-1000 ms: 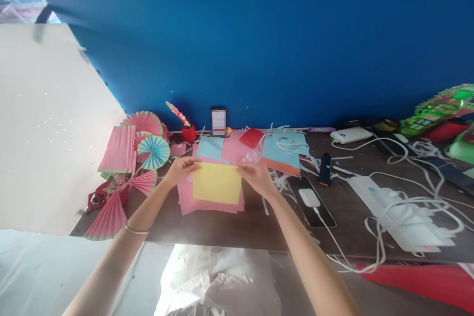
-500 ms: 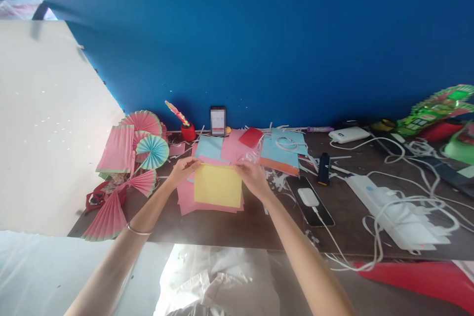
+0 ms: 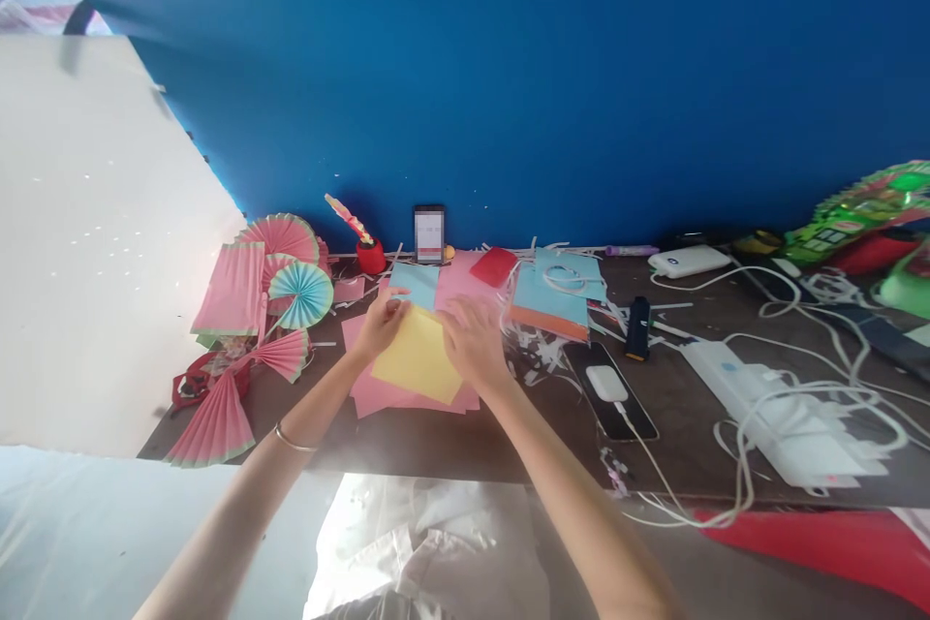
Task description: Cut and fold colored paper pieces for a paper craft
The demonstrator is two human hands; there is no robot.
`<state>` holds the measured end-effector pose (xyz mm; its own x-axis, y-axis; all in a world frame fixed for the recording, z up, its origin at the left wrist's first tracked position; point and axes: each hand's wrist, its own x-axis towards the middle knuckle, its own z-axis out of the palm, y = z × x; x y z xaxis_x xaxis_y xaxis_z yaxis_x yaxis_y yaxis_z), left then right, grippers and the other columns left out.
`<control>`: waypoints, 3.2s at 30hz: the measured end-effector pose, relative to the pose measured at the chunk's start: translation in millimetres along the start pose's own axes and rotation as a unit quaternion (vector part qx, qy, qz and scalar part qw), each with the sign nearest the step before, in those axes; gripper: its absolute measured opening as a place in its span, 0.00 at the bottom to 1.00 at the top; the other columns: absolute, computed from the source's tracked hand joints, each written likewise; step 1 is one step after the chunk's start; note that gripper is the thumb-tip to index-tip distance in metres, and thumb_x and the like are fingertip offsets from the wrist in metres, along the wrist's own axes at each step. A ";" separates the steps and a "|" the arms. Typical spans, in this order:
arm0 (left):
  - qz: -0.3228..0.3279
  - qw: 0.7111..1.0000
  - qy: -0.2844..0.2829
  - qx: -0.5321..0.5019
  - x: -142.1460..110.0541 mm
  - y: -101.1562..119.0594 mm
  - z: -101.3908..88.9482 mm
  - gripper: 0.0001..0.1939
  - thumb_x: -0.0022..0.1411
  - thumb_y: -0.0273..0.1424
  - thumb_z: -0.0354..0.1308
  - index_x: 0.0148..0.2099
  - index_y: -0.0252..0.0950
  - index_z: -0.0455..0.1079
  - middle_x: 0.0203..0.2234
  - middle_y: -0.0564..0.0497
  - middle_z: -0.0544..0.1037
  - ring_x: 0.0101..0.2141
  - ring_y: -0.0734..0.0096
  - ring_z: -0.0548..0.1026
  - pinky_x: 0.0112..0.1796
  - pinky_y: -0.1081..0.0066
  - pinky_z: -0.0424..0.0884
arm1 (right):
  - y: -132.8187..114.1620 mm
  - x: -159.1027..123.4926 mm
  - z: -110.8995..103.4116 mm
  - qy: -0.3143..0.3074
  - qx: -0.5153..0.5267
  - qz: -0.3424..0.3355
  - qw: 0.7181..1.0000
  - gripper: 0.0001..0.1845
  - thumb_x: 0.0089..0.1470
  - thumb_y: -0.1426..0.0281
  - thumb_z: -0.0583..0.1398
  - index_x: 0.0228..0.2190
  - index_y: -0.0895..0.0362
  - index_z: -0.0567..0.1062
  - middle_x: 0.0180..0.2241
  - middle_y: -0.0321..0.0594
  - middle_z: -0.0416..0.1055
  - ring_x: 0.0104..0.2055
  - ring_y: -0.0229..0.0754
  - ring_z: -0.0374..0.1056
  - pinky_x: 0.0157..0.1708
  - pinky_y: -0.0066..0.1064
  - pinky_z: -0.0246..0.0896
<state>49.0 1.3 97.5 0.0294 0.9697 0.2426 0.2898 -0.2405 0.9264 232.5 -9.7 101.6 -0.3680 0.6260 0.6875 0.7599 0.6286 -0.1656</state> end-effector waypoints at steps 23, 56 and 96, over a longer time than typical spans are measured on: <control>0.000 0.990 -0.136 -0.039 6.9 17.3 -7.4 0.15 0.52 0.40 0.57 0.36 0.32 0.70 0.29 0.48 0.75 0.29 0.70 0.72 0.27 0.74 0.66 | -6.9 26.1 -16.1 -0.102 0.314 0.217 0.918 0.11 0.48 0.63 0.58 0.31 0.54 0.77 0.32 0.39 0.75 0.36 0.44 0.69 0.38 0.34 0.63; 0.013 0.997 -0.054 0.050 13.6 3.3 -14.8 0.16 0.57 0.42 0.50 0.29 0.34 0.67 0.20 0.53 0.69 0.21 0.76 0.64 0.22 0.76 0.57 | 18.3 -11.3 -12.4 -0.216 0.468 0.298 0.804 0.17 0.42 0.62 0.62 0.35 0.58 0.75 0.36 0.44 0.74 0.40 0.46 0.70 0.45 0.43 0.63; -0.035 0.996 -0.047 -0.064 -23.0 42.5 -19.5 0.18 0.57 0.42 0.51 0.31 0.31 0.70 0.21 0.53 0.69 0.22 0.77 0.66 0.22 0.78 0.59 | 11.2 9.0 -51.3 -0.196 0.364 0.268 0.870 0.17 0.46 0.56 0.59 0.33 0.54 0.77 0.33 0.42 0.75 0.37 0.47 0.69 0.38 0.37 0.63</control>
<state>42.0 -32.0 136.9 0.1046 0.9824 0.1545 0.1706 -0.1708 0.9704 265.2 -20.7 142.1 -0.3280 0.9389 0.1039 0.3909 0.2350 -0.8899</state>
